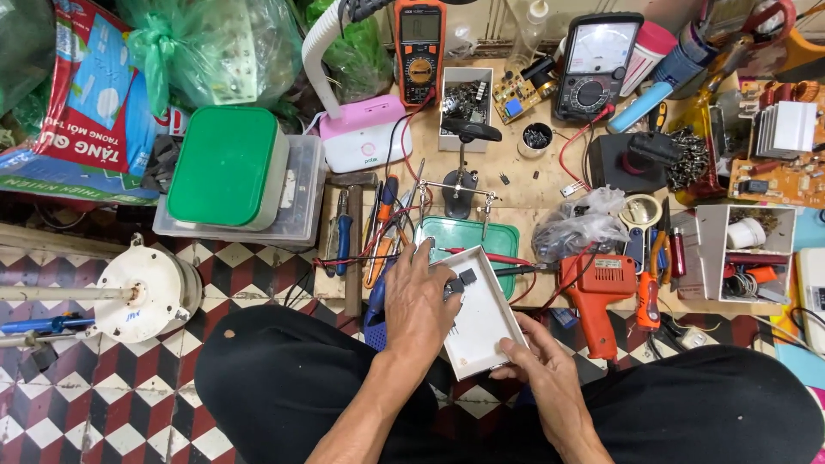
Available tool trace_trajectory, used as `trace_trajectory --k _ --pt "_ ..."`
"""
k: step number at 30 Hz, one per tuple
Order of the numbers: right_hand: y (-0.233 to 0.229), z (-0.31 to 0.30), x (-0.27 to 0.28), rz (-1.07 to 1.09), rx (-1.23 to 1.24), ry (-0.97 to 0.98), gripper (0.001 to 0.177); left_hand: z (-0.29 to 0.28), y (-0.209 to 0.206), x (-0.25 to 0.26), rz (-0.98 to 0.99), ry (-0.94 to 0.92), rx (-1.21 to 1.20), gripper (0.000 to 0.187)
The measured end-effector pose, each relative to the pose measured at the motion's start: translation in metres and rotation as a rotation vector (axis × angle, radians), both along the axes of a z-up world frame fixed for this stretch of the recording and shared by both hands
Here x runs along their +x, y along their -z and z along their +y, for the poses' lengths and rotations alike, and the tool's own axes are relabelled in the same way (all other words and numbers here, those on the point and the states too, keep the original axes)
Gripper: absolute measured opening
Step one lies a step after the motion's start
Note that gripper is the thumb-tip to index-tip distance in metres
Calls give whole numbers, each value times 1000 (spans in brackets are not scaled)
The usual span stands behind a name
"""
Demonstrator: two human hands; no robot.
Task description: The person sits on the floor and uses a multimeter to test small electronic components. They pick up a component from a white box, place it on a green tray, and connect the multimeter probes to its terminals to check its functionality.
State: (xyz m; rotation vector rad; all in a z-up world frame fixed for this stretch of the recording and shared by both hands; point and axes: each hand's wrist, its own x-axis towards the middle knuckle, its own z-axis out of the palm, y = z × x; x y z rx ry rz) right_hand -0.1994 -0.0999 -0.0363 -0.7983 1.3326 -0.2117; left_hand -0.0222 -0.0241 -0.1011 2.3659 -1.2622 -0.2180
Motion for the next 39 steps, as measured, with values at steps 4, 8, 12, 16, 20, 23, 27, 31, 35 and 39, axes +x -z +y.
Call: trace_trajectory --k 4,8,12,16,20,23,27,31,35,39 --pt "1 0 3 5 26 -3 61 7 -30 1 172 -18 -66 29" --pt "5 0 1 -15 17 -4 63 17 -77 6 648 -256 -214 35" --pt "6 1 3 -14 9 -12 62 31 -92 17 932 -524 -345 42" --pt "2 2 5 -13 14 -2 61 33 -96 19 1000 -579 -368 45" --pt "1 1 4 -20 16 -8 65 33 -91 18 999 -551 -326 48" --pt "4 1 2 -23 9 -15 66 34 -87 18 984 -527 -301 51" --pt "5 1 1 -28 7 -18 66 35 -87 17 992 -487 -311 48" --pt "6 1 1 -30 11 -17 64 34 -86 10 957 -374 -325 40" --pt "7 2 -1 -33 -16 -34 64 28 -76 -2 722 -244 -154 26" --pt "8 5 -1 -39 -67 -64 62 14 -66 -13 291 59 -80 24"
